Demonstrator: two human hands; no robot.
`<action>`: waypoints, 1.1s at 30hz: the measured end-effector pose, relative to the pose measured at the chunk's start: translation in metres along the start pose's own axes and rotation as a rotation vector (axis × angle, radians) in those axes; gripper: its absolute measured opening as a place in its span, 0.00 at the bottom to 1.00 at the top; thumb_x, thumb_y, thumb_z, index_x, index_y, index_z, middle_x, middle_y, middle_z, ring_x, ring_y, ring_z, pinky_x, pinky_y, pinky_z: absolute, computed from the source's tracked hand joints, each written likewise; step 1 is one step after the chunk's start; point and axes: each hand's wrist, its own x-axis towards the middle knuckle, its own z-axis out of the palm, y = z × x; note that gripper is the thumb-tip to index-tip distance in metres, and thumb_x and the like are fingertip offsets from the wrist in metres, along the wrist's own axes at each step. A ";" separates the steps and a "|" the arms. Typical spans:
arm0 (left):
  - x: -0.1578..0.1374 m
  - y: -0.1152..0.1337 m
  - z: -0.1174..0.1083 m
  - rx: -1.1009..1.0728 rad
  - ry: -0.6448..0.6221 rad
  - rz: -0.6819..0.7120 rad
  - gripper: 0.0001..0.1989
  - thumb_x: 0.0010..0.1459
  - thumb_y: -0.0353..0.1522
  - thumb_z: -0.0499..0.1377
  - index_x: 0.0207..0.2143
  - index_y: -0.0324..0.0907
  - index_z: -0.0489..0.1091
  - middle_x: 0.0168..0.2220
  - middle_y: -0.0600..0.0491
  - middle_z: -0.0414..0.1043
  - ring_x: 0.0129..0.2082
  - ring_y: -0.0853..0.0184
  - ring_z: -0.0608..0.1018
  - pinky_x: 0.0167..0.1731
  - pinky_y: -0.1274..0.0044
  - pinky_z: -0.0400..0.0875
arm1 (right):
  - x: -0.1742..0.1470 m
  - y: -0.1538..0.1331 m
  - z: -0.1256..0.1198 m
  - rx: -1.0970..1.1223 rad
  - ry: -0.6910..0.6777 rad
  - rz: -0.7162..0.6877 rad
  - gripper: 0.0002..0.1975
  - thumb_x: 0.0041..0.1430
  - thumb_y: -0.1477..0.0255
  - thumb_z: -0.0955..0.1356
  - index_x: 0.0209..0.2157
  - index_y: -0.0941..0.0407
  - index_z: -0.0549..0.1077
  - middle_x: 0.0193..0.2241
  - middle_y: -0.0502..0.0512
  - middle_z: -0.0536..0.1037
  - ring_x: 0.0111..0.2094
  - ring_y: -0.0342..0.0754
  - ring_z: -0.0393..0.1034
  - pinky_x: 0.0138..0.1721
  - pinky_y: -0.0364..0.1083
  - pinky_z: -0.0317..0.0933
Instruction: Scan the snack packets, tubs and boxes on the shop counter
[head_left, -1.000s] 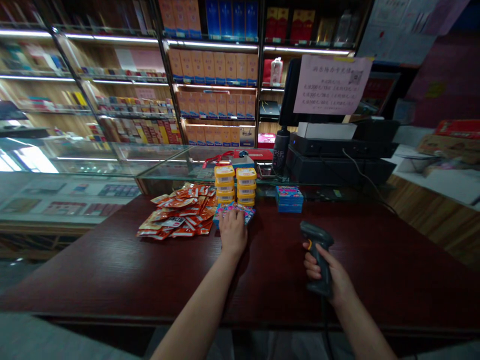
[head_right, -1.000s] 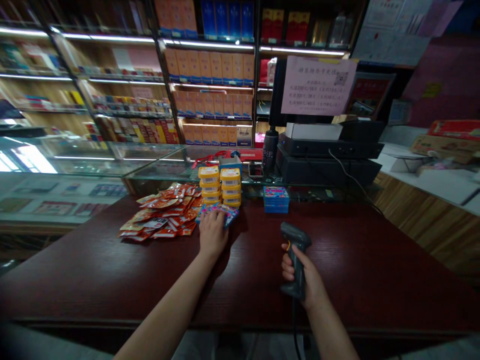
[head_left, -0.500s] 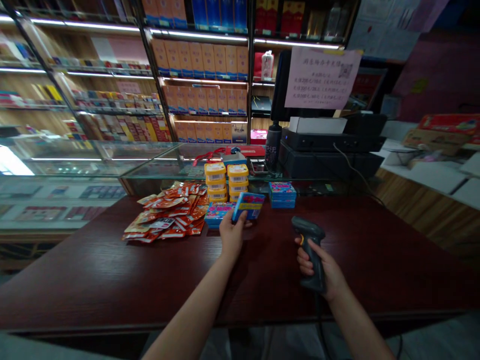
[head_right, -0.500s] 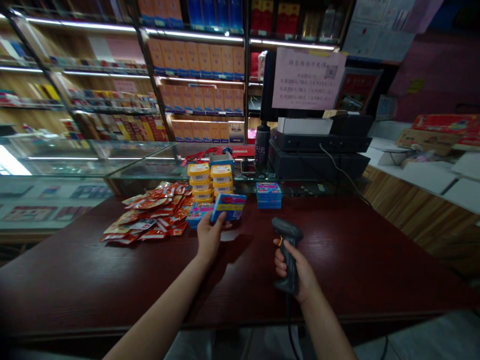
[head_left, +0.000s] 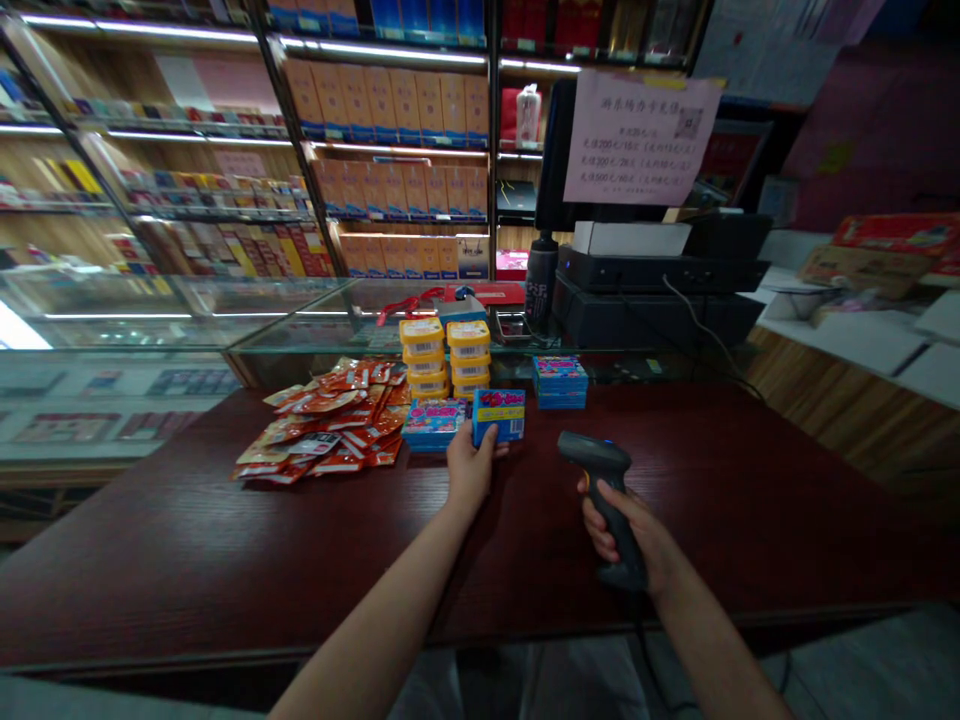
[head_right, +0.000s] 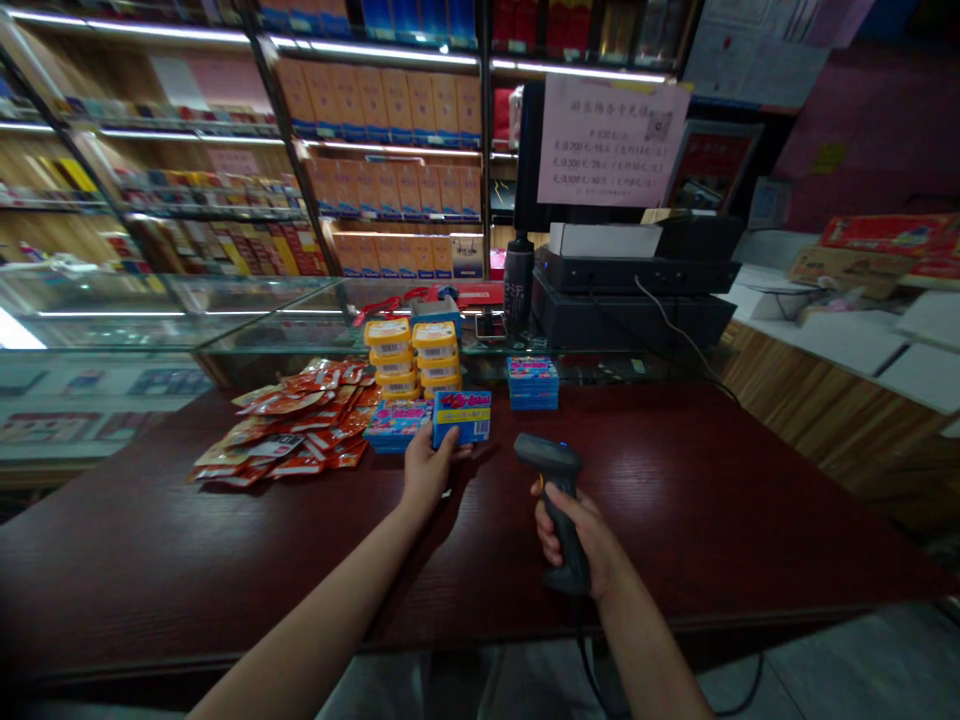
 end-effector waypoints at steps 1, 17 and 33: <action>0.000 0.000 0.000 0.003 0.005 0.002 0.13 0.52 0.37 0.61 0.37 0.39 0.67 0.30 0.55 0.74 0.24 0.68 0.78 0.28 0.73 0.78 | 0.000 0.000 0.000 0.005 -0.001 0.000 0.15 0.52 0.60 0.72 0.35 0.56 0.71 0.16 0.43 0.67 0.13 0.36 0.56 0.11 0.35 0.49; 0.000 -0.004 -0.003 0.076 -0.014 0.004 0.12 0.48 0.36 0.63 0.33 0.40 0.67 0.28 0.55 0.74 0.24 0.67 0.78 0.27 0.73 0.75 | 0.003 0.000 -0.005 0.111 0.036 -0.004 0.19 0.49 0.61 0.74 0.38 0.58 0.72 0.17 0.43 0.67 0.14 0.35 0.56 0.12 0.34 0.48; 0.044 0.063 0.041 1.087 -0.213 0.807 0.07 0.55 0.30 0.57 0.38 0.42 0.70 0.34 0.52 0.71 0.36 0.65 0.72 0.35 0.76 0.65 | 0.009 -0.004 -0.007 0.354 0.065 0.026 0.18 0.43 0.65 0.77 0.33 0.60 0.74 0.15 0.44 0.67 0.14 0.34 0.55 0.12 0.33 0.47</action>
